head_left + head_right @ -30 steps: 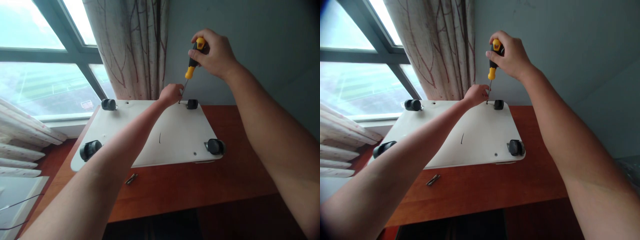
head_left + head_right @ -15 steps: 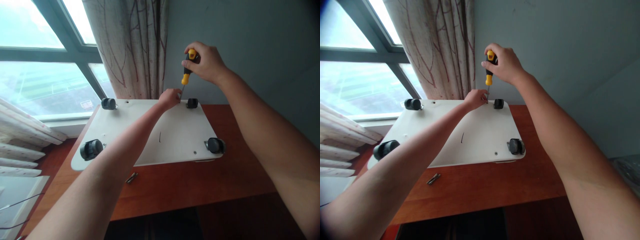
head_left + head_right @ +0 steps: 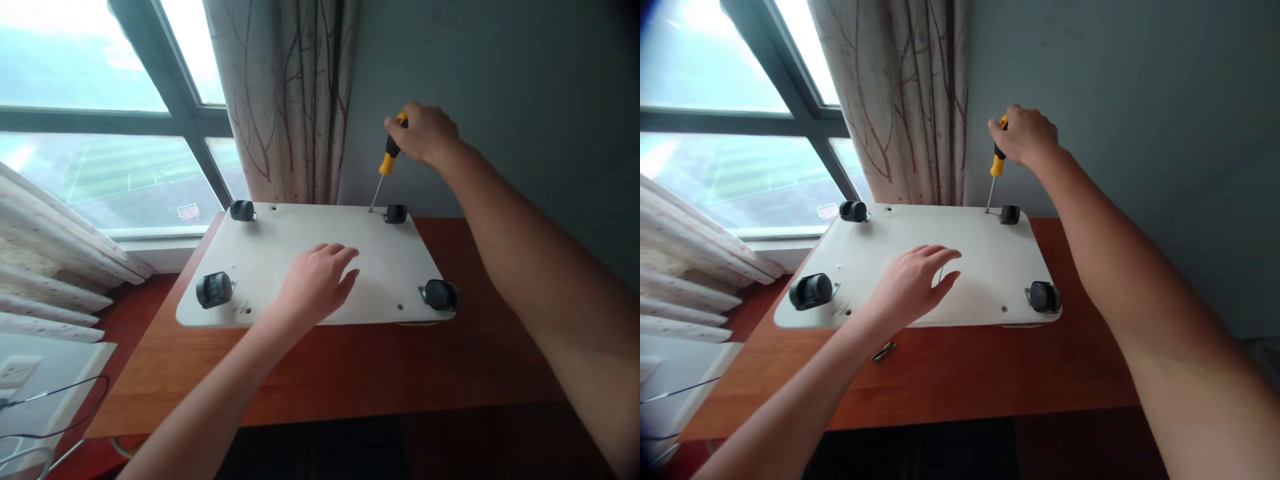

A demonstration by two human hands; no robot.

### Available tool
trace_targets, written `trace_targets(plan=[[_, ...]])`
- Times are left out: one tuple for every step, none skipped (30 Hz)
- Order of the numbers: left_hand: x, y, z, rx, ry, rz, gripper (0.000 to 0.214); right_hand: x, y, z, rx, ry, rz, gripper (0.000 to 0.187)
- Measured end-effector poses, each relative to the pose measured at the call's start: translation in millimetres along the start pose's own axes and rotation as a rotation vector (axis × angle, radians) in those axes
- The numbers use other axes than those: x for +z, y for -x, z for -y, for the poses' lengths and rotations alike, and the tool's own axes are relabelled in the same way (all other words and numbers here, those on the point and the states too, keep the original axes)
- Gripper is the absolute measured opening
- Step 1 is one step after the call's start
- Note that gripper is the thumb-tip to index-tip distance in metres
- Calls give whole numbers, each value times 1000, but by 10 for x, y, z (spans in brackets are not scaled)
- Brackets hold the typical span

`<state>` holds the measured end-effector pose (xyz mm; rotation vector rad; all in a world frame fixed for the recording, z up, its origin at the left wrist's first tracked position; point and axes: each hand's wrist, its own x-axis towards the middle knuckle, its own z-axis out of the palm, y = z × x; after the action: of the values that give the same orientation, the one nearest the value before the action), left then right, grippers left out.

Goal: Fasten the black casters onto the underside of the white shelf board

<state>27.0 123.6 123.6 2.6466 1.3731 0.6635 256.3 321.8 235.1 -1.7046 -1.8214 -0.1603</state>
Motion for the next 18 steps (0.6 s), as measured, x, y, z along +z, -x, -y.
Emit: trace_targets(plan=[[19,202,-16,9,39,-53,26,-25,-8,12,18,-24,44,45],[43,391,-22,5,60,-118,24,-53,-11,20,26,-53,87,38],[70,565,-19,4,61,-174,25,-82,-11,22,25,-76,123,32],[99,720,-9,6,44,-219,26,-107,-10,17,13,-88,149,31],[130,854,5,9,22,-249,29,-126,-10,3,-6,-84,161,34],[161,967,23,12,3,-271,31,-136,-16,-21,-27,-67,151,39],[194,1058,42,6,-11,-297,33,-135,-32,-56,-50,-42,137,43],[229,1127,60,1,-20,-322,35,-124,-60,-99,-73,-16,119,47],[265,1178,75,0,-28,-344,36,-104,-101,-150,-107,2,104,49],[304,1213,87,1,-35,-368,38,-80,-155,-205,-150,8,94,49],[344,1233,95,4,-44,-393,39,-55,-216,-258,-204,5,100,49],[383,1243,100,10,-56,-419,40,-35,-281,-304,-265,-4,119,49],[420,1245,103,16,-69,-449,40,-23,-342,-339,-313,-8,157,48],[453,1241,105,16,-81,-481,40,-23,-393,-358,-337,-4,213,47],[481,1235,107,14,-90,-512,40,-33,-429,-359,-340,3,273,47],[503,1227,109,14,-96,-539,39,-54,-447,-341,-326,18,335,48],[519,1220,112,14,-100,-558,38,-83,-448,-307,-305,48,389,51],[530,1215,116,12,-101,-572,37,-115,-432,-261,-284,92,425,56]])
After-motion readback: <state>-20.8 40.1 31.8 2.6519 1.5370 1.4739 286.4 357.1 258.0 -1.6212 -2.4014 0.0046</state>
